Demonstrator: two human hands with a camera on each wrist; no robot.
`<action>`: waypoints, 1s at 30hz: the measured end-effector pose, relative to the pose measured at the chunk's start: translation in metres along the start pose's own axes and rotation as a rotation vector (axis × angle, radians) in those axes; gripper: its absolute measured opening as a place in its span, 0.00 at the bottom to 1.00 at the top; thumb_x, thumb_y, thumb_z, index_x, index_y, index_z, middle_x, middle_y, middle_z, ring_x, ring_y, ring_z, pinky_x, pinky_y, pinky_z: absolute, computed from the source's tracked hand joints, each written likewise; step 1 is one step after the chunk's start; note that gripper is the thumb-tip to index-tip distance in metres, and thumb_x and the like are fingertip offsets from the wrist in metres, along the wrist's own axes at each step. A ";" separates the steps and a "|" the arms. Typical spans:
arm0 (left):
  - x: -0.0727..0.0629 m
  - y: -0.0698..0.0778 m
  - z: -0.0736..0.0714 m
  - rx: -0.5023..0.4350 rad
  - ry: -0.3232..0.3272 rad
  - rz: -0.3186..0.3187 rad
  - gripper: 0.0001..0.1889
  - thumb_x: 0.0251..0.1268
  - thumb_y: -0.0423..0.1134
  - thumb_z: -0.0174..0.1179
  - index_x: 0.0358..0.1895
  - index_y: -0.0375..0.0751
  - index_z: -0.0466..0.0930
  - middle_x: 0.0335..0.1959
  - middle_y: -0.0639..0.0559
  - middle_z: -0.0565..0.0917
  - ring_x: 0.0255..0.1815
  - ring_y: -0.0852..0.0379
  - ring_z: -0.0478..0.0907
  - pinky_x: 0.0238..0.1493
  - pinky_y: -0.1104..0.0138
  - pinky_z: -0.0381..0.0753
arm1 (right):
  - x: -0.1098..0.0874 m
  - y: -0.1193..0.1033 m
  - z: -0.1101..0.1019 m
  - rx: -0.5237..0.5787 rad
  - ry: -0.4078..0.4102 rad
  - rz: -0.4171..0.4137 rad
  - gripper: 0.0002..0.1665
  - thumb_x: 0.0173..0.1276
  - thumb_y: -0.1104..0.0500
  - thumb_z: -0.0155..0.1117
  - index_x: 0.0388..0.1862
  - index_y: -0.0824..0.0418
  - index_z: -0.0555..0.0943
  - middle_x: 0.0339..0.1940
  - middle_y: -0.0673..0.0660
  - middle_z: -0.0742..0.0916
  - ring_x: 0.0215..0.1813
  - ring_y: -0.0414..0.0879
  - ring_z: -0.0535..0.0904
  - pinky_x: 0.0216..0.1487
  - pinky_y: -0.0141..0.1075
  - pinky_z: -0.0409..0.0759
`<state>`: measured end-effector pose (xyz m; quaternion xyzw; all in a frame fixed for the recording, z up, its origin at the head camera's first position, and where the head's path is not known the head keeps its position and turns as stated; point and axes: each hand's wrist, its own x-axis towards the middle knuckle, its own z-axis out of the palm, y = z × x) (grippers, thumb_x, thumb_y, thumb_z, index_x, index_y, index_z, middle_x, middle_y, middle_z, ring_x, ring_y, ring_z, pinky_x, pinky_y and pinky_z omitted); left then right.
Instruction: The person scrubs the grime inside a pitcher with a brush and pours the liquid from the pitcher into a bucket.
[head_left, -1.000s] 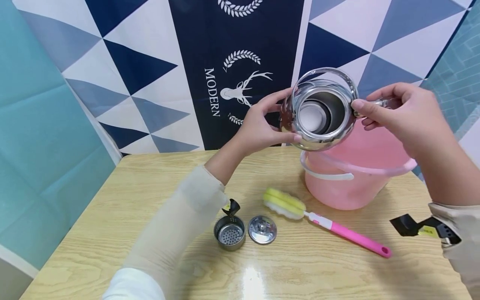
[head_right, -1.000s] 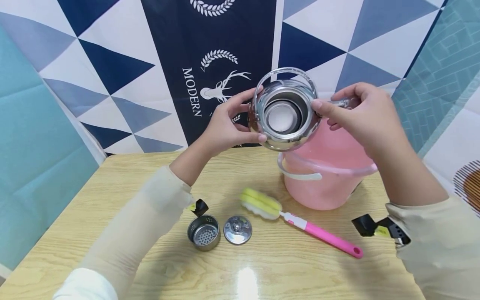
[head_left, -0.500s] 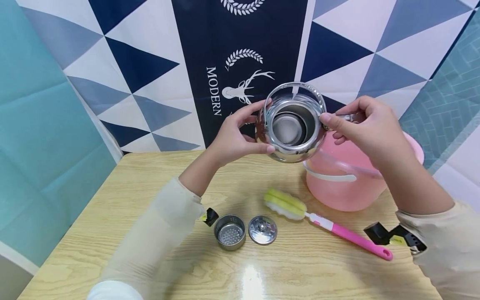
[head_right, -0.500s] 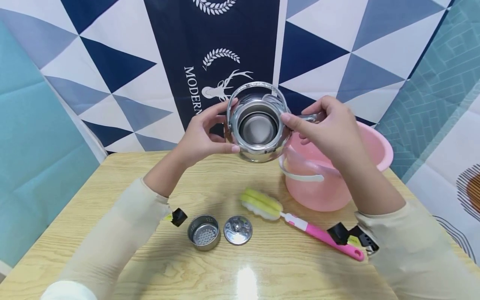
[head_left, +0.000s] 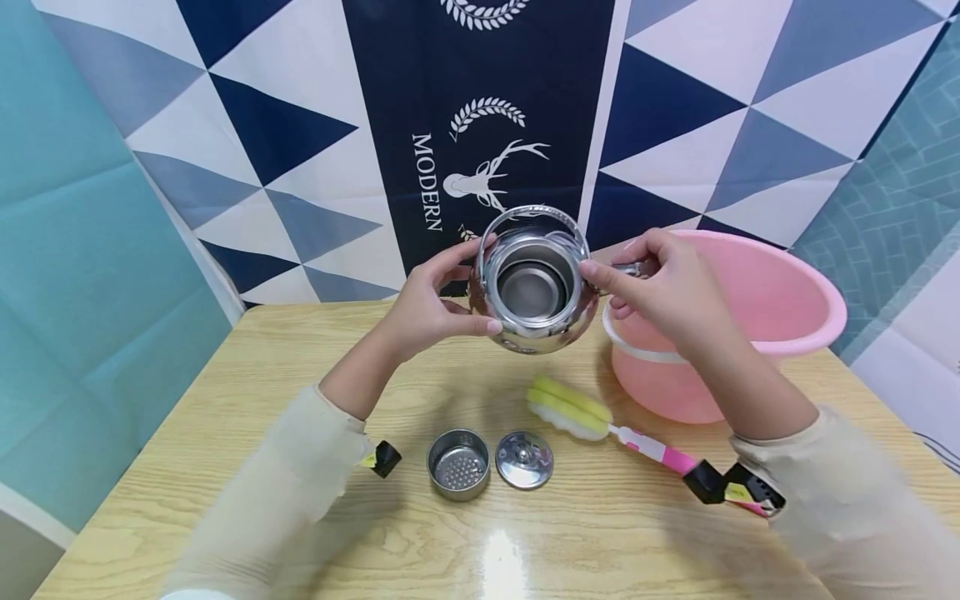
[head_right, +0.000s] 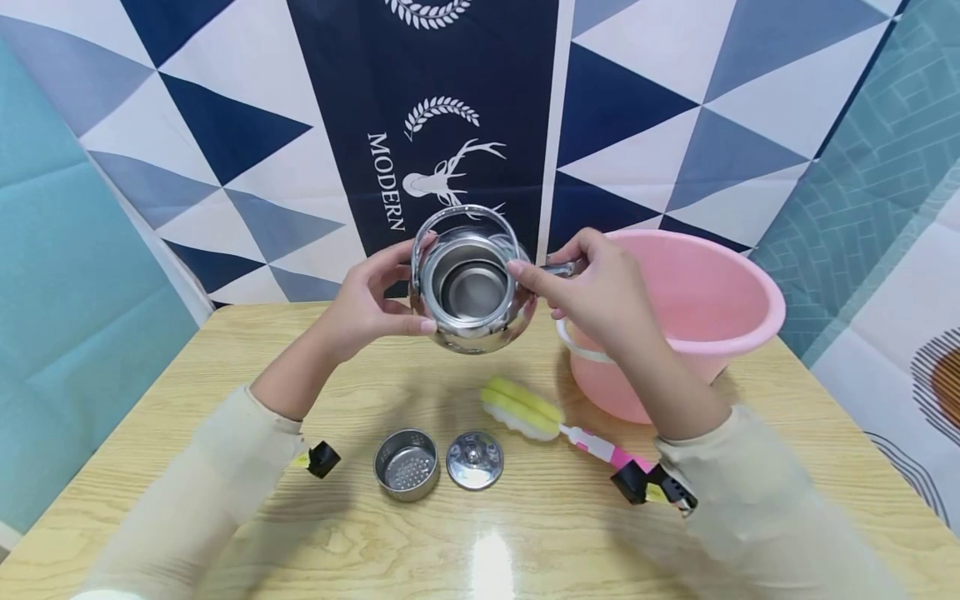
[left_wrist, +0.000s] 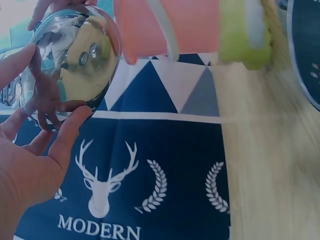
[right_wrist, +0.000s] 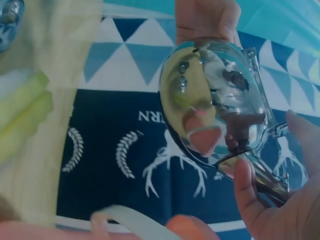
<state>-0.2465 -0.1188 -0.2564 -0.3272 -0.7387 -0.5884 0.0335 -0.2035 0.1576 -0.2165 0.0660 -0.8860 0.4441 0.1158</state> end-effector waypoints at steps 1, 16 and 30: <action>-0.003 -0.001 -0.001 0.002 0.001 -0.011 0.45 0.47 0.27 0.73 0.73 0.47 0.64 0.69 0.57 0.69 0.60 0.53 0.70 0.43 0.57 0.84 | 0.000 0.000 0.003 0.007 -0.011 0.007 0.37 0.56 0.31 0.68 0.45 0.61 0.74 0.42 0.55 0.86 0.29 0.45 0.83 0.31 0.33 0.83; -0.033 -0.025 -0.014 -0.010 0.002 -0.174 0.45 0.47 0.24 0.73 0.72 0.47 0.65 0.67 0.52 0.69 0.60 0.48 0.69 0.40 0.60 0.85 | 0.004 0.017 0.047 0.017 -0.137 0.104 0.42 0.54 0.27 0.67 0.45 0.63 0.74 0.32 0.61 0.84 0.28 0.47 0.84 0.40 0.39 0.80; -0.049 -0.054 -0.016 -0.040 -0.015 -0.310 0.44 0.47 0.26 0.73 0.71 0.46 0.66 0.69 0.49 0.68 0.59 0.45 0.72 0.52 0.56 0.79 | 0.008 0.045 0.079 0.165 -0.239 0.148 0.36 0.60 0.34 0.68 0.40 0.66 0.72 0.37 0.64 0.81 0.27 0.50 0.84 0.37 0.43 0.85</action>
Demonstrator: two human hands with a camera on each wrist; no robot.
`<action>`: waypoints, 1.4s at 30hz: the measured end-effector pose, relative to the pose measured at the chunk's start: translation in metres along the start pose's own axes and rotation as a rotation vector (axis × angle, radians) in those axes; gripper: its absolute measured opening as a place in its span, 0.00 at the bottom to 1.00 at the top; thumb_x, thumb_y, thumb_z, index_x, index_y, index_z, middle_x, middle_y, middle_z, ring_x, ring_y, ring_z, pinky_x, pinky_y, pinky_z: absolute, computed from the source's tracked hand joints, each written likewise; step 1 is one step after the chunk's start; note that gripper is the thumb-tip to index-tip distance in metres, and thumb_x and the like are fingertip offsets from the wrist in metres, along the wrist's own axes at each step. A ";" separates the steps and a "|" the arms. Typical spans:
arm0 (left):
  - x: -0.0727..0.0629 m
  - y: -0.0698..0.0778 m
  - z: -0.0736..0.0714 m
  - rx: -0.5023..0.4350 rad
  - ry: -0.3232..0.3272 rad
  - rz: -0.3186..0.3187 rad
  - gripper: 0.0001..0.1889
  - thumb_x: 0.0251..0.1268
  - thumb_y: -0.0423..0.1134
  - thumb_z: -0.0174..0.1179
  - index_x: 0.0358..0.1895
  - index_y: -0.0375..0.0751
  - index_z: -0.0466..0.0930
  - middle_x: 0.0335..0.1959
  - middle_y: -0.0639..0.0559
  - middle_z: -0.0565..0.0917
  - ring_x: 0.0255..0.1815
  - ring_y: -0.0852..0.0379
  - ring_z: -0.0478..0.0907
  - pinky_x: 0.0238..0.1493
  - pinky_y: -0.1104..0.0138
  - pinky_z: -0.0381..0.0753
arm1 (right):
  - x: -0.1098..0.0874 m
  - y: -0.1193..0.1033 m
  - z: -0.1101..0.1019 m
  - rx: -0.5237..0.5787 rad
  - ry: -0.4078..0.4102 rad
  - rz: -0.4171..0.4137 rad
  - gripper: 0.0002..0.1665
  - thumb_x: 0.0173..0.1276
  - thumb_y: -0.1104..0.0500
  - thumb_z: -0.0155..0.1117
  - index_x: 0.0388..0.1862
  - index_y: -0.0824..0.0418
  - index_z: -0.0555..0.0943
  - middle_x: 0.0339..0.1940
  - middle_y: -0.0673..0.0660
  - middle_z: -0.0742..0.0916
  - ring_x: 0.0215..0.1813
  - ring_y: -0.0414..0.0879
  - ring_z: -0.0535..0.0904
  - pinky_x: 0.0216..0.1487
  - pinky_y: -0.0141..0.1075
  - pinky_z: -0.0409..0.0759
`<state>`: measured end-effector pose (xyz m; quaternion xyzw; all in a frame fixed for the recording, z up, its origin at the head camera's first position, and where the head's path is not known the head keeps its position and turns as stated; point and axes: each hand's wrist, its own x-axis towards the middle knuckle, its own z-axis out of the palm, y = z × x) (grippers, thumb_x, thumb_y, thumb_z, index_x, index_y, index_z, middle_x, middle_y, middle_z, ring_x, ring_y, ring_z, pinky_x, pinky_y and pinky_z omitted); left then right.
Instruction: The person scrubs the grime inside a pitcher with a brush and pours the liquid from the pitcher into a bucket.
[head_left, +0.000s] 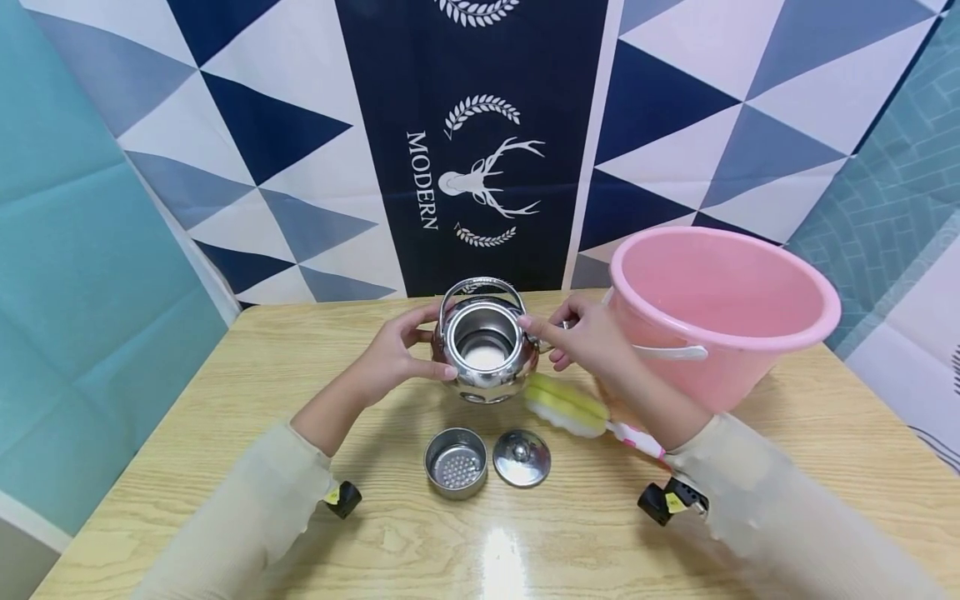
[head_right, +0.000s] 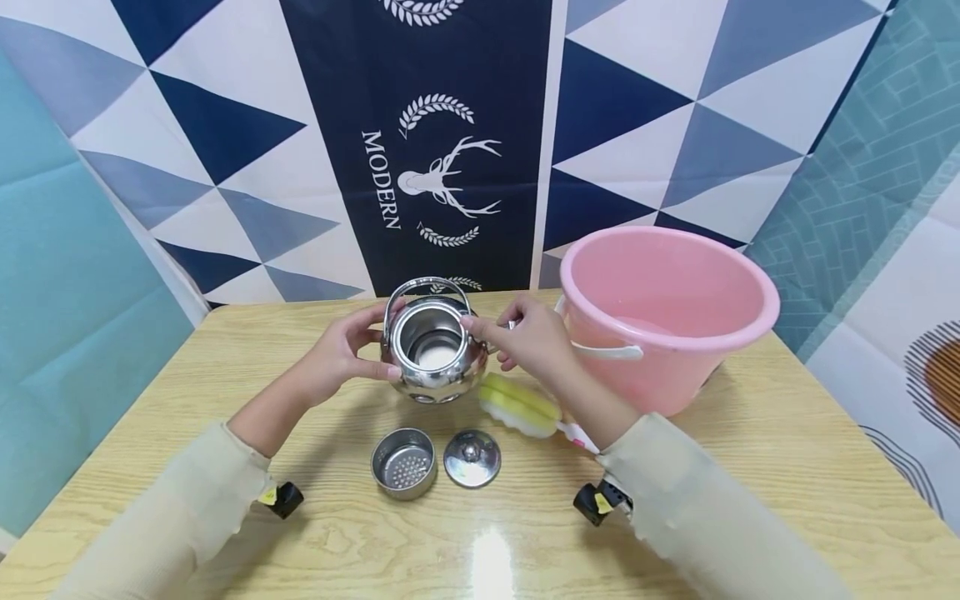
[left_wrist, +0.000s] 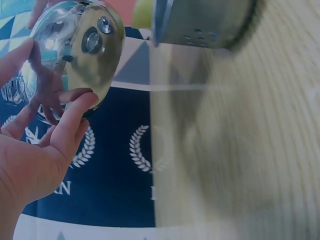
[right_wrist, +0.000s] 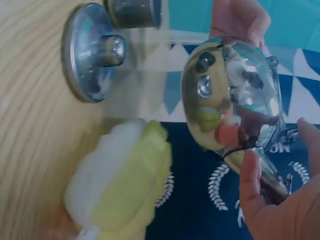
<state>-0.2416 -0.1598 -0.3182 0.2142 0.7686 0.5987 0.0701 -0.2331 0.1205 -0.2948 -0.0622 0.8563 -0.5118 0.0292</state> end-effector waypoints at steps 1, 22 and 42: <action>0.000 -0.002 -0.001 -0.011 0.002 -0.012 0.44 0.47 0.26 0.73 0.71 0.45 0.66 0.68 0.48 0.68 0.59 0.45 0.72 0.52 0.58 0.79 | 0.001 0.002 0.001 0.031 -0.013 0.016 0.36 0.61 0.35 0.68 0.41 0.67 0.72 0.38 0.65 0.81 0.28 0.50 0.84 0.38 0.42 0.85; -0.002 -0.034 -0.004 -0.266 0.006 -0.223 0.41 0.52 0.23 0.67 0.72 0.42 0.64 0.68 0.41 0.64 0.49 0.49 0.75 0.39 0.58 0.86 | 0.015 0.042 0.018 0.523 -0.190 0.057 0.31 0.57 0.77 0.64 0.60 0.77 0.67 0.42 0.56 0.80 0.40 0.41 0.79 0.46 0.31 0.82; 0.012 -0.048 0.000 -0.279 -0.021 -0.330 0.40 0.55 0.24 0.66 0.72 0.43 0.62 0.72 0.40 0.60 0.49 0.45 0.77 0.41 0.56 0.86 | 0.025 0.045 0.022 0.518 -0.169 0.203 0.25 0.60 0.78 0.60 0.56 0.79 0.65 0.44 0.63 0.78 0.40 0.42 0.82 0.52 0.34 0.81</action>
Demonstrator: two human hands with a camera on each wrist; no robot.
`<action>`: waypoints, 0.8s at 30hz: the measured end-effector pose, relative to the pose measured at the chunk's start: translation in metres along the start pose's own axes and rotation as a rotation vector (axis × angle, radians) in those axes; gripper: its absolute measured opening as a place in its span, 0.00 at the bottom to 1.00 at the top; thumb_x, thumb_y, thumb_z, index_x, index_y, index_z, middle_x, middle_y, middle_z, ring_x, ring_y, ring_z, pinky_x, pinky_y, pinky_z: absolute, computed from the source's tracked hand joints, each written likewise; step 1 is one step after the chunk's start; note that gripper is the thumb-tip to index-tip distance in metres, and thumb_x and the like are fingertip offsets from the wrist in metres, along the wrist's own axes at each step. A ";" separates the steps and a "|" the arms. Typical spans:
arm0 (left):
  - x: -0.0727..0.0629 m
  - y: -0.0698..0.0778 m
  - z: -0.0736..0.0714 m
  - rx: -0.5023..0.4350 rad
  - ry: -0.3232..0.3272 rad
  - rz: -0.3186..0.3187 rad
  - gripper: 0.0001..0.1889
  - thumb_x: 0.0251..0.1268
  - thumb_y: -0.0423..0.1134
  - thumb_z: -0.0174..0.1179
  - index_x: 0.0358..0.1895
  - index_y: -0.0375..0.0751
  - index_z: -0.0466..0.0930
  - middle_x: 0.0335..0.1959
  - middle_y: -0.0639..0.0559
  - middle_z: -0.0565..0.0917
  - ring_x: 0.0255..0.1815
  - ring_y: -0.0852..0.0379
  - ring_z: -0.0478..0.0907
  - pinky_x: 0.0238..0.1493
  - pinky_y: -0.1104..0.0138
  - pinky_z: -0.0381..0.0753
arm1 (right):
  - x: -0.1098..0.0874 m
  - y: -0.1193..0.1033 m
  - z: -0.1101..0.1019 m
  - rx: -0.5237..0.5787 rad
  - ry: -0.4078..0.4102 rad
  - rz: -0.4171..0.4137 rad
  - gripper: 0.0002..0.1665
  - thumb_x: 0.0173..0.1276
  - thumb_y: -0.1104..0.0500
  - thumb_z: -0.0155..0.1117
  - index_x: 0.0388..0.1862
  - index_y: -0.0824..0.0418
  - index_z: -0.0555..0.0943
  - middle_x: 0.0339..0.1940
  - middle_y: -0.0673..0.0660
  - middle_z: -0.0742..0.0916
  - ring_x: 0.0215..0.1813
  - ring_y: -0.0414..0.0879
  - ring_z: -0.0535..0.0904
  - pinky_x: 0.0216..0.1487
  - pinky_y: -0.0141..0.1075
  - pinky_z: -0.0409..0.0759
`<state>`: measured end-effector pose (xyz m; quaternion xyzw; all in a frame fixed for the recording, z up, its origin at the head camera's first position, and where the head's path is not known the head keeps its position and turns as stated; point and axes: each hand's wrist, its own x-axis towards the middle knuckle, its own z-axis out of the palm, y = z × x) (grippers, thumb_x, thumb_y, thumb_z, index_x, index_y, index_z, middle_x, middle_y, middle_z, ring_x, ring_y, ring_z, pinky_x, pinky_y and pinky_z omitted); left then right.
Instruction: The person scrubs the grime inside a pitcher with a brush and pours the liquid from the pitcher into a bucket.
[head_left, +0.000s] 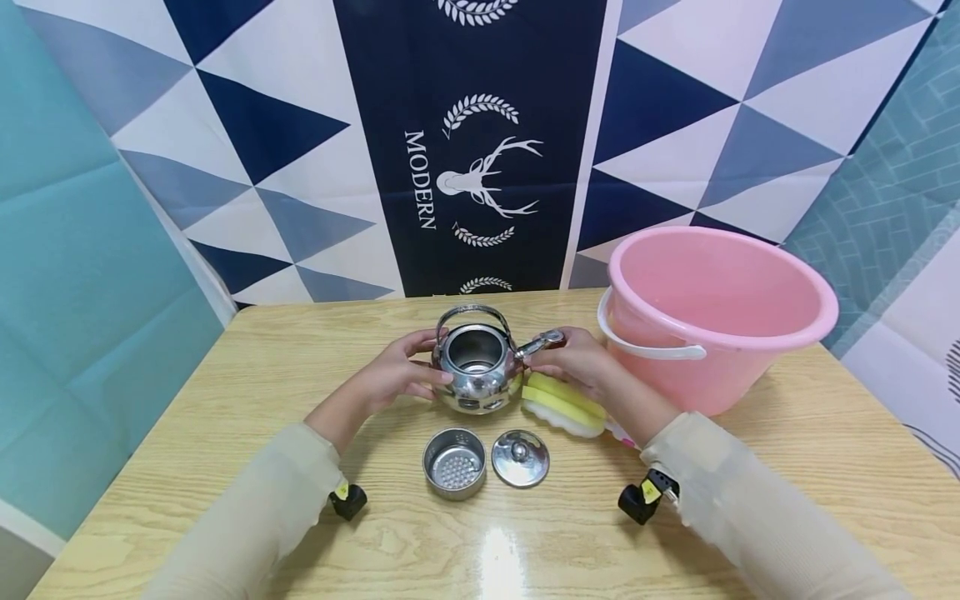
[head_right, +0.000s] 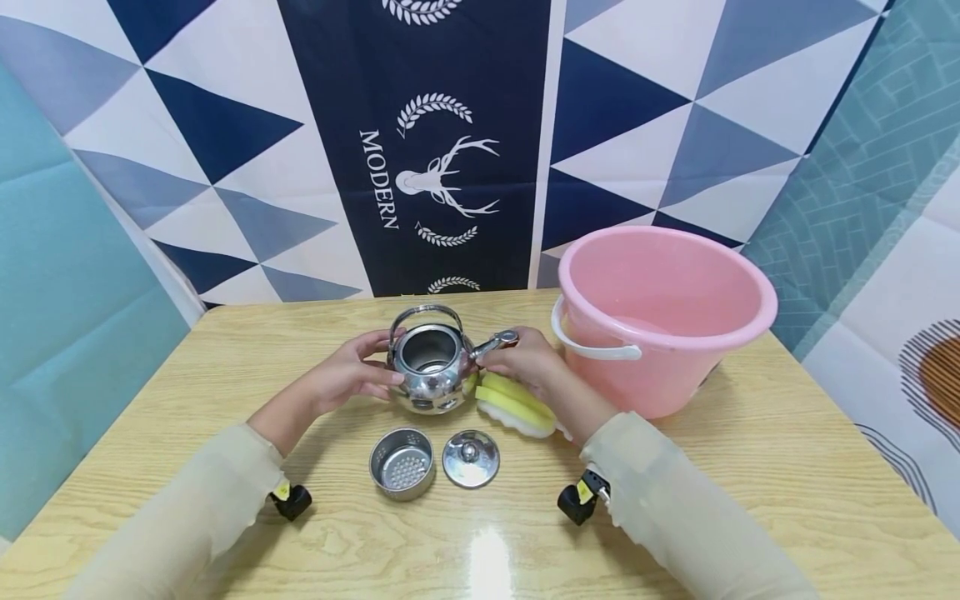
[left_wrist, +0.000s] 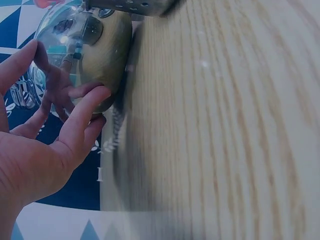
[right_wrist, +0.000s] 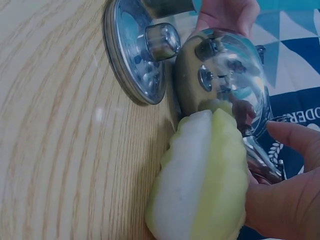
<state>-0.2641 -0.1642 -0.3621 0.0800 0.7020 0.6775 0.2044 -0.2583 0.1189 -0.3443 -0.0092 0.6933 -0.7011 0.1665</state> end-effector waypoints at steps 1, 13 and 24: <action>0.001 -0.001 0.000 -0.003 0.001 -0.004 0.40 0.54 0.24 0.66 0.73 0.43 0.62 0.72 0.40 0.60 0.49 0.45 0.77 0.41 0.56 0.86 | 0.001 0.000 0.000 0.004 0.001 0.002 0.25 0.60 0.78 0.60 0.56 0.79 0.65 0.44 0.63 0.78 0.39 0.42 0.82 0.51 0.34 0.81; 0.005 -0.006 0.000 0.002 -0.030 -0.015 0.40 0.61 0.28 0.64 0.76 0.43 0.56 0.75 0.40 0.56 0.55 0.45 0.76 0.47 0.55 0.84 | 0.004 0.002 -0.004 0.001 0.001 0.018 0.22 0.61 0.77 0.59 0.53 0.77 0.65 0.44 0.62 0.78 0.39 0.42 0.82 0.53 0.34 0.81; 0.001 -0.002 0.002 0.053 -0.027 0.002 0.40 0.63 0.28 0.61 0.77 0.41 0.53 0.75 0.38 0.57 0.63 0.39 0.70 0.55 0.53 0.79 | 0.001 0.001 -0.005 -0.194 0.090 0.009 0.40 0.61 0.70 0.66 0.68 0.75 0.57 0.54 0.66 0.76 0.41 0.43 0.79 0.47 0.32 0.81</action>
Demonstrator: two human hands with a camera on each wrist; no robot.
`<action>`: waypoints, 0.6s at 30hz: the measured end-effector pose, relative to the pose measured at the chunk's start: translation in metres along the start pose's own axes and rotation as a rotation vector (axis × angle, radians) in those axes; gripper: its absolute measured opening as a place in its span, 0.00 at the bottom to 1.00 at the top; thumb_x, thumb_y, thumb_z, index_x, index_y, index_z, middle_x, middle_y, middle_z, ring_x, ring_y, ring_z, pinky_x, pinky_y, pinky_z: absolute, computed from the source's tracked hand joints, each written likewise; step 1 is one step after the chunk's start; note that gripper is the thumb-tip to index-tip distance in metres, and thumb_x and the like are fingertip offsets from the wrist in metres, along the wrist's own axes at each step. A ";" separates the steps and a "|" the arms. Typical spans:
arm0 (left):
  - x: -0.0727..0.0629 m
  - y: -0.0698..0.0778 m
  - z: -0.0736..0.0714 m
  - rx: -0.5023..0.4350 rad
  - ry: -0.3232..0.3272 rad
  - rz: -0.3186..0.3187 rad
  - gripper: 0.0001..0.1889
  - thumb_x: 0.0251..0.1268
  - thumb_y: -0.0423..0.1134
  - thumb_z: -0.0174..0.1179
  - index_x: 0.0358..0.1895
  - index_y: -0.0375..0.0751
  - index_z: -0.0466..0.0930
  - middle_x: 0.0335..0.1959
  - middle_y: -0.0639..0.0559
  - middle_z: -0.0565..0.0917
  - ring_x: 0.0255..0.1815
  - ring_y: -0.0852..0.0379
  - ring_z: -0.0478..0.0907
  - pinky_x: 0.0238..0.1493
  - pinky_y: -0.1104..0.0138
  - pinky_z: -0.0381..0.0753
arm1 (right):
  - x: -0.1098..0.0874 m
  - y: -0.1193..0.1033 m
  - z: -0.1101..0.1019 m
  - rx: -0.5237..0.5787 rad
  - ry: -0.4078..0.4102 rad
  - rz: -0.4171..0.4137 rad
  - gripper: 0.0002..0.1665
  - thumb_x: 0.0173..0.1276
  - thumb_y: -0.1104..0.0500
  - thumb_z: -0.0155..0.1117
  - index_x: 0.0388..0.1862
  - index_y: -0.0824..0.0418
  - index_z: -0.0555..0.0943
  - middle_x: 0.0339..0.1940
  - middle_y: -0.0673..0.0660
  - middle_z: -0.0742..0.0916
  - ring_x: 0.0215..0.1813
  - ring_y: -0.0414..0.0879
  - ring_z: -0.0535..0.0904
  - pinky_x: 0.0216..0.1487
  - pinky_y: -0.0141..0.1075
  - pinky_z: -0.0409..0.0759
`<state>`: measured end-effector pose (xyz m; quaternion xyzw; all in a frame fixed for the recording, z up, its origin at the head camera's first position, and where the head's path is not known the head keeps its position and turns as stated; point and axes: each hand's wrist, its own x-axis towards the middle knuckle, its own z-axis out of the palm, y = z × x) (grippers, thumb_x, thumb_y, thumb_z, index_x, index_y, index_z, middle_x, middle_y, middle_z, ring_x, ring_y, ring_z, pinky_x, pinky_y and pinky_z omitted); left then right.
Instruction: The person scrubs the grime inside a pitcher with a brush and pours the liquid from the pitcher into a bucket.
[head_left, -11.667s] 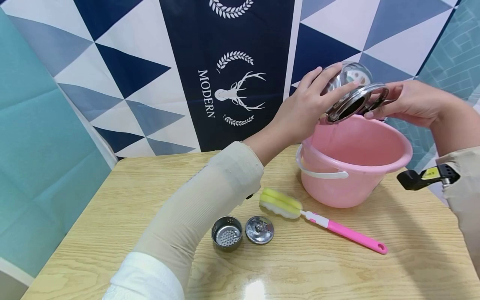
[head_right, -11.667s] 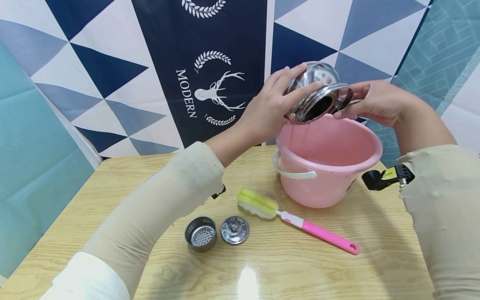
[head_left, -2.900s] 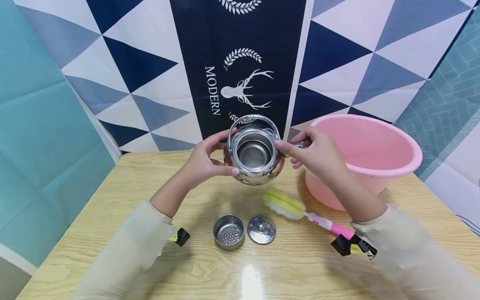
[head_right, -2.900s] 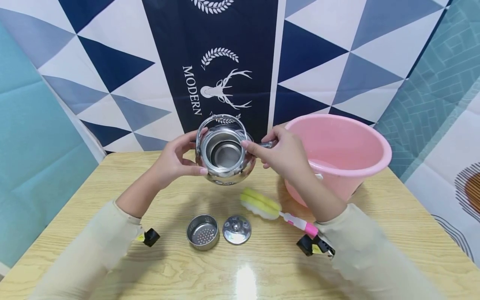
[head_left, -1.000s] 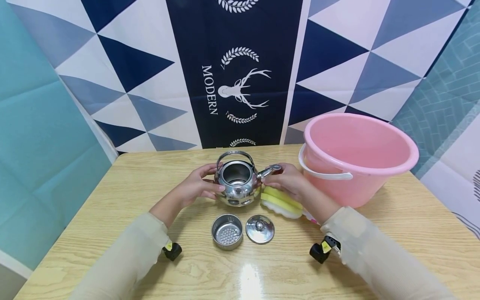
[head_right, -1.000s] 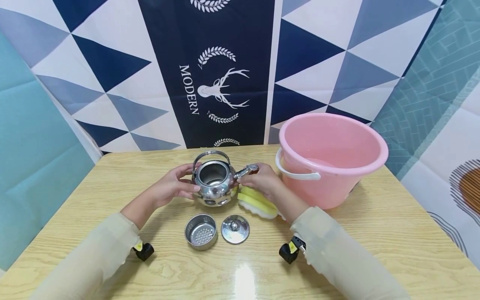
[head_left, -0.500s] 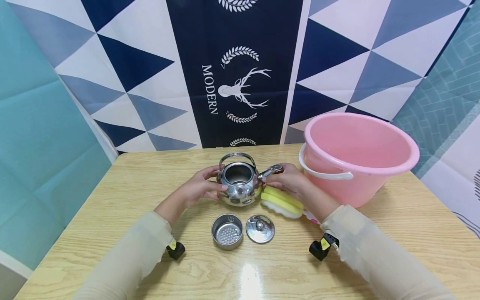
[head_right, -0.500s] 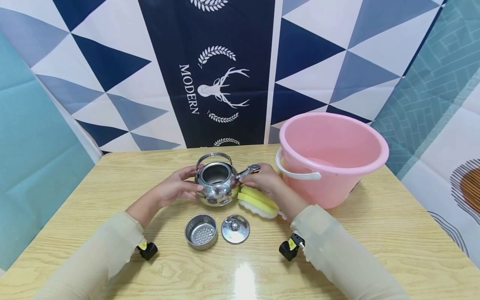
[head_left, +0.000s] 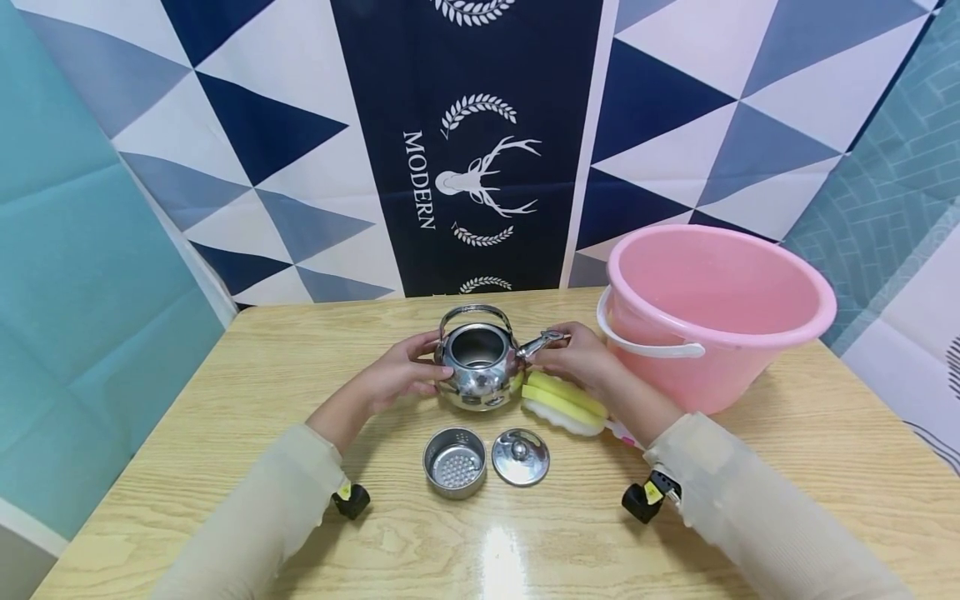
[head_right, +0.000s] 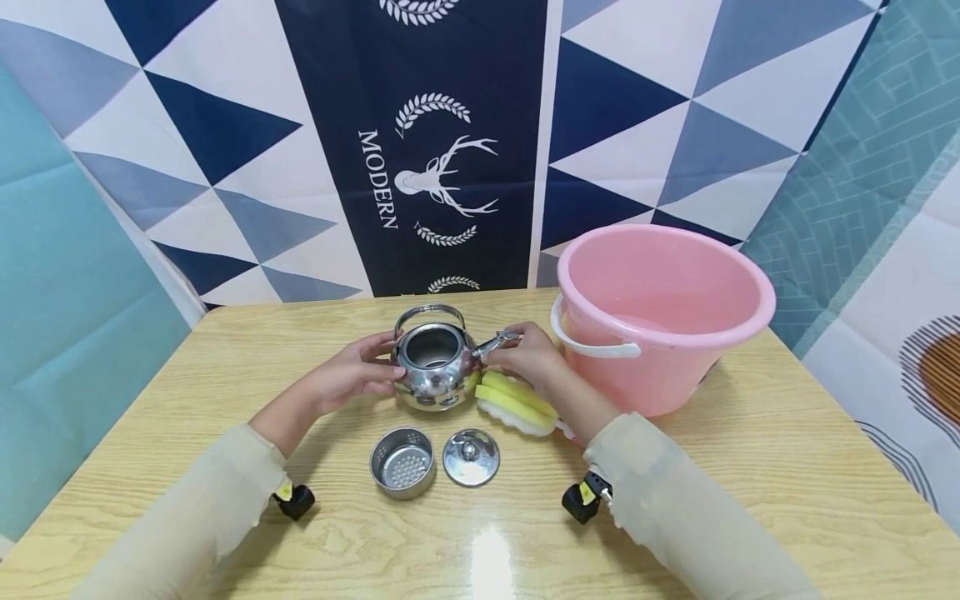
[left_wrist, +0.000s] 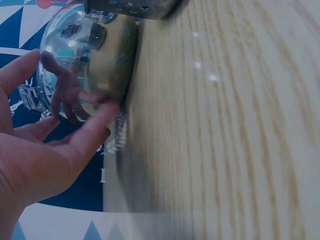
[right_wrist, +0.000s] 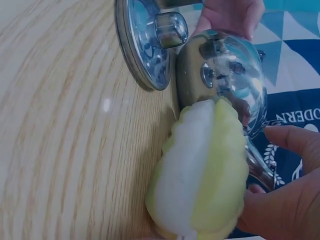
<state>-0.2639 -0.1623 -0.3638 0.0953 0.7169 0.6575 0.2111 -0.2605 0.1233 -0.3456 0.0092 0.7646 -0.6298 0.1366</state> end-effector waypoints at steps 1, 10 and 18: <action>-0.001 0.001 0.000 0.016 0.016 0.007 0.39 0.63 0.29 0.62 0.76 0.41 0.54 0.74 0.38 0.57 0.65 0.39 0.69 0.56 0.52 0.78 | -0.001 0.000 0.000 -0.027 0.010 -0.003 0.43 0.61 0.68 0.67 0.70 0.73 0.56 0.55 0.67 0.76 0.41 0.43 0.78 0.46 0.32 0.81; -0.017 0.014 -0.004 0.487 0.303 0.222 0.31 0.61 0.40 0.68 0.68 0.43 0.70 0.67 0.45 0.70 0.64 0.44 0.70 0.57 0.52 0.77 | -0.014 -0.004 -0.007 -0.319 0.036 -0.106 0.52 0.62 0.59 0.70 0.76 0.68 0.49 0.65 0.72 0.68 0.59 0.60 0.72 0.53 0.43 0.79; -0.032 0.021 0.000 0.814 0.344 0.412 0.22 0.78 0.42 0.48 0.66 0.34 0.71 0.67 0.34 0.69 0.68 0.38 0.64 0.66 0.44 0.65 | -0.035 -0.004 -0.009 -0.709 0.054 -0.397 0.48 0.64 0.52 0.68 0.74 0.71 0.56 0.68 0.73 0.68 0.64 0.67 0.69 0.63 0.58 0.70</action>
